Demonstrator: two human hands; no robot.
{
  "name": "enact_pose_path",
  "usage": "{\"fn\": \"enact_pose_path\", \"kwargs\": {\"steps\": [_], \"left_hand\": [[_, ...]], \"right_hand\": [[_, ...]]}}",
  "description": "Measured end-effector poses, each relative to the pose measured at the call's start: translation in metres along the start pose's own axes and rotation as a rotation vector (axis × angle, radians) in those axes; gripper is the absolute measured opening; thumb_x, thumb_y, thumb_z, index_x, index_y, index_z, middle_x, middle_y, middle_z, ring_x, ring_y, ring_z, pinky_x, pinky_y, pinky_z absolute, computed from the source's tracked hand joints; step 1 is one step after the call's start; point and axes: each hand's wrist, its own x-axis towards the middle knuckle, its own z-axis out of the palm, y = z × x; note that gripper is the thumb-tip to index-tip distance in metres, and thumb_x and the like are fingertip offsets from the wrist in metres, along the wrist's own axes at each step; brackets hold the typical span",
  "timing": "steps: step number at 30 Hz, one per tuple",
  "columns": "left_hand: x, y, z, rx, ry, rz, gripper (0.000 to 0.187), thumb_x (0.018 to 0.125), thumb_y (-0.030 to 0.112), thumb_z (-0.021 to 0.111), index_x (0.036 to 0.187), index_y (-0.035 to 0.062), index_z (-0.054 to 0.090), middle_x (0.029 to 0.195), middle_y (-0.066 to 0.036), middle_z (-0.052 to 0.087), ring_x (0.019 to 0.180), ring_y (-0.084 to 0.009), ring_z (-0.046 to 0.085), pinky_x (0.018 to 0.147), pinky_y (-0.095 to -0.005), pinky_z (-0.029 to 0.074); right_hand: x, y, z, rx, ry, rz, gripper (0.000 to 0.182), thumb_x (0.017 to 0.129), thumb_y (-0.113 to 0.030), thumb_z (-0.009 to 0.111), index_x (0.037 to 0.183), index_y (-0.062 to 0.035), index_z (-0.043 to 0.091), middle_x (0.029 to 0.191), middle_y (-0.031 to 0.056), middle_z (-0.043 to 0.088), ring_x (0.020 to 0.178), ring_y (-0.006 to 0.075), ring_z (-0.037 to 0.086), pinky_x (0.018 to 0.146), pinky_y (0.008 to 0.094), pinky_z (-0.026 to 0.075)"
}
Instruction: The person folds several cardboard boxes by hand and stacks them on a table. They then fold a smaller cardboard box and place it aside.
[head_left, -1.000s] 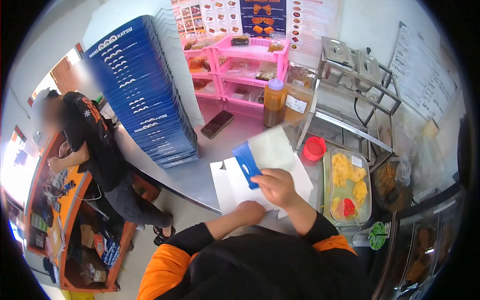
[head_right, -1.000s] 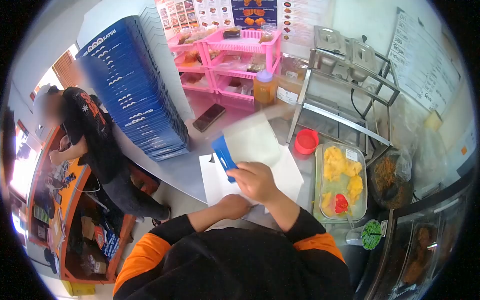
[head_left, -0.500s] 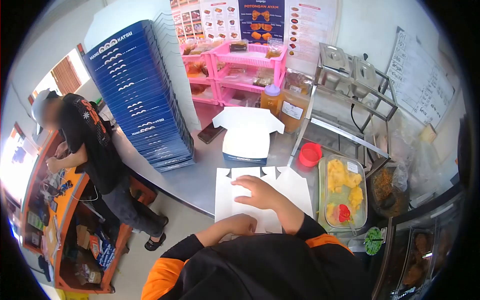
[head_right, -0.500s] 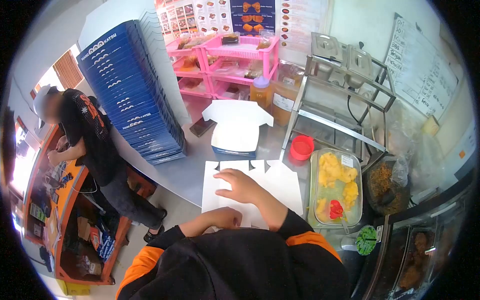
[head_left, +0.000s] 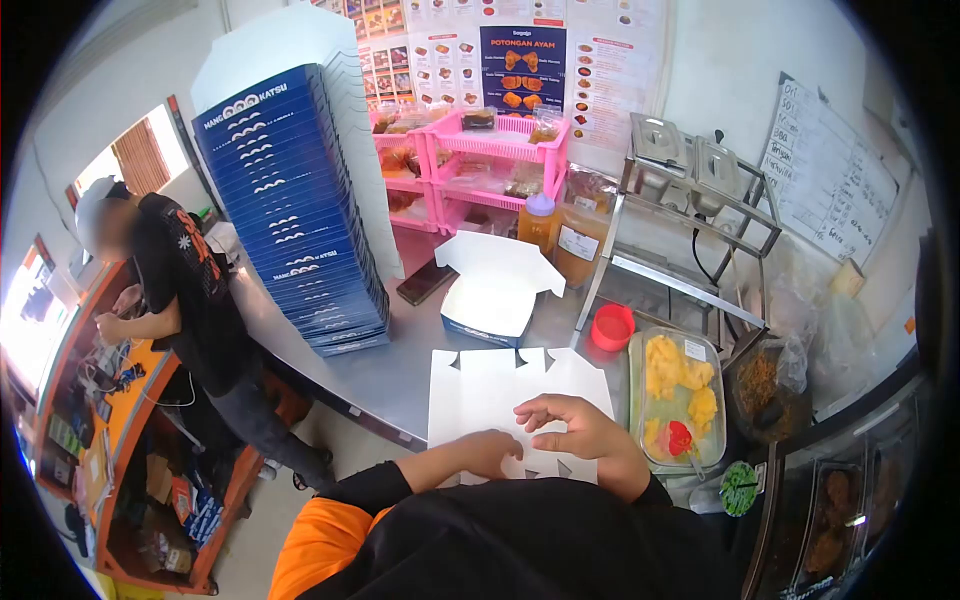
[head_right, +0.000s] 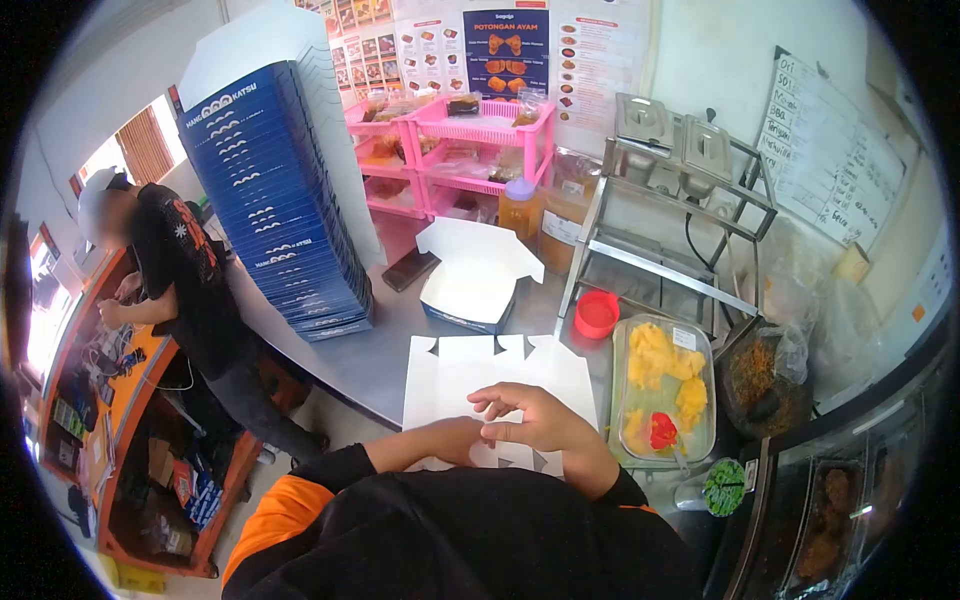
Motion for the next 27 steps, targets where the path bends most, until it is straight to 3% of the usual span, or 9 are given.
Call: {"fn": "enact_pose_path", "kwargs": {"steps": [10, 15, 17, 19, 21, 22, 25, 26, 27], "left_hand": [[-0.009, 0.017, -0.026, 0.042, -0.093, -0.098, 0.028, 0.077, 0.029, 0.055, 0.098, 0.0109, 0.061, 0.092, -0.015, 0.062, 0.088, -0.0310, 0.058, 0.079, -0.0392, 0.044], [-0.012, 0.007, -0.048, -0.132, 0.355, -0.056, 0.031, 0.077, 0.022, 0.048, 0.103, 0.0062, 0.057, 0.086, -0.018, 0.062, 0.082, -0.0334, 0.059, 0.072, -0.0401, 0.045], [-0.019, 0.015, -0.069, -0.389, 0.477, -0.046, 0.028, 0.078, 0.023, 0.055, 0.100, 0.0049, 0.058, 0.079, -0.015, 0.062, 0.074, -0.0251, 0.060, 0.068, -0.0344, 0.046], [-0.045, 0.056, -0.110, -0.602, 0.374, -0.193, 0.027, 0.077, 0.020, 0.062, 0.098, 0.0051, 0.056, 0.075, -0.005, 0.059, 0.068, -0.0110, 0.054, 0.065, -0.0265, 0.045], [-0.051, 0.054, -0.119, -0.540, 0.544, -0.064, 0.028, 0.076, 0.020, 0.065, 0.097, 0.0038, 0.056, 0.077, -0.005, 0.059, 0.069, -0.0094, 0.055, 0.065, -0.0245, 0.045], [-0.053, 0.055, -0.122, -0.607, 0.624, -0.022, 0.028, 0.077, 0.019, 0.064, 0.099, 0.0032, 0.055, 0.079, -0.005, 0.060, 0.072, -0.0107, 0.056, 0.067, -0.0254, 0.045], [-0.061, 0.080, -0.132, -1.158, 0.843, 0.235, 0.033, 0.080, 0.018, 0.061, 0.106, 0.0025, 0.050, 0.091, -0.008, 0.059, 0.083, -0.0178, 0.058, 0.075, -0.0312, 0.048], [-0.063, 0.090, -0.136, -1.397, 0.903, 0.347, 0.034, 0.081, 0.018, 0.060, 0.109, 0.0025, 0.048, 0.097, -0.010, 0.059, 0.087, -0.0206, 0.059, 0.078, -0.0336, 0.048], [-0.063, 0.095, -0.138, -1.518, 0.883, 0.407, 0.034, 0.082, 0.015, 0.058, 0.112, 0.0034, 0.046, 0.101, -0.010, 0.057, 0.090, -0.0211, 0.058, 0.080, -0.0350, 0.048]], "right_hand": [[0.006, 0.007, 0.011, 0.059, -0.007, 0.035, 0.042, 0.078, -0.013, 0.065, 0.116, -0.0020, 0.051, 0.101, 0.0082, 0.058, 0.085, 0.0116, 0.056, 0.077, 0.0261, 0.044], [0.002, -0.010, 0.015, 0.181, -0.120, 0.117, 0.038, 0.078, -0.018, 0.067, 0.111, -0.0033, 0.055, 0.090, 0.0055, 0.061, 0.066, 0.0062, 0.056, 0.062, 0.0190, 0.042], [-0.001, -0.023, 0.017, 0.206, -0.131, 0.070, 0.037, 0.077, -0.019, 0.068, 0.108, -0.0034, 0.057, 0.088, 0.0044, 0.061, 0.063, 0.0041, 0.054, 0.059, 0.0170, 0.040], [0.000, -0.043, 0.016, -0.038, -0.092, -0.074, 0.037, 0.074, -0.025, 0.069, 0.104, -0.0055, 0.060, 0.087, 0.0058, 0.062, 0.067, 0.0116, 0.059, 0.062, 0.0228, 0.046], [0.005, -0.052, 0.022, -0.315, -0.017, -0.409, 0.037, 0.073, -0.028, 0.070, 0.102, -0.0064, 0.062, 0.084, 0.0061, 0.062, 0.070, 0.0163, 0.061, 0.064, 0.0260, 0.048], [0.001, -0.057, 0.024, -0.462, -0.025, -0.377, 0.045, 0.070, -0.031, 0.071, 0.109, -0.0119, 0.058, 0.103, 0.0102, 0.058, 0.099, 0.0269, 0.056, 0.082, 0.0378, 0.045], [0.012, -0.063, 0.036, -0.916, 0.341, -0.565, 0.059, 0.064, -0.032, 0.074, 0.118, -0.0201, 0.052, 0.127, 0.0120, 0.041, 0.123, 0.0346, 0.032, 0.094, 0.0518, 0.031], [0.015, -0.049, 0.037, -0.935, 0.320, -0.507, 0.071, 0.058, -0.033, 0.076, 0.123, -0.0275, 0.046, 0.138, 0.0110, 0.025, 0.129, 0.0402, 0.011, 0.097, 0.0620, 0.016], [0.018, -0.049, 0.037, -1.000, 0.328, -0.427, 0.069, 0.058, -0.032, 0.075, 0.122, -0.0290, 0.047, 0.136, 0.0119, 0.027, 0.129, 0.0398, 0.012, 0.096, 0.0633, 0.017]]}}
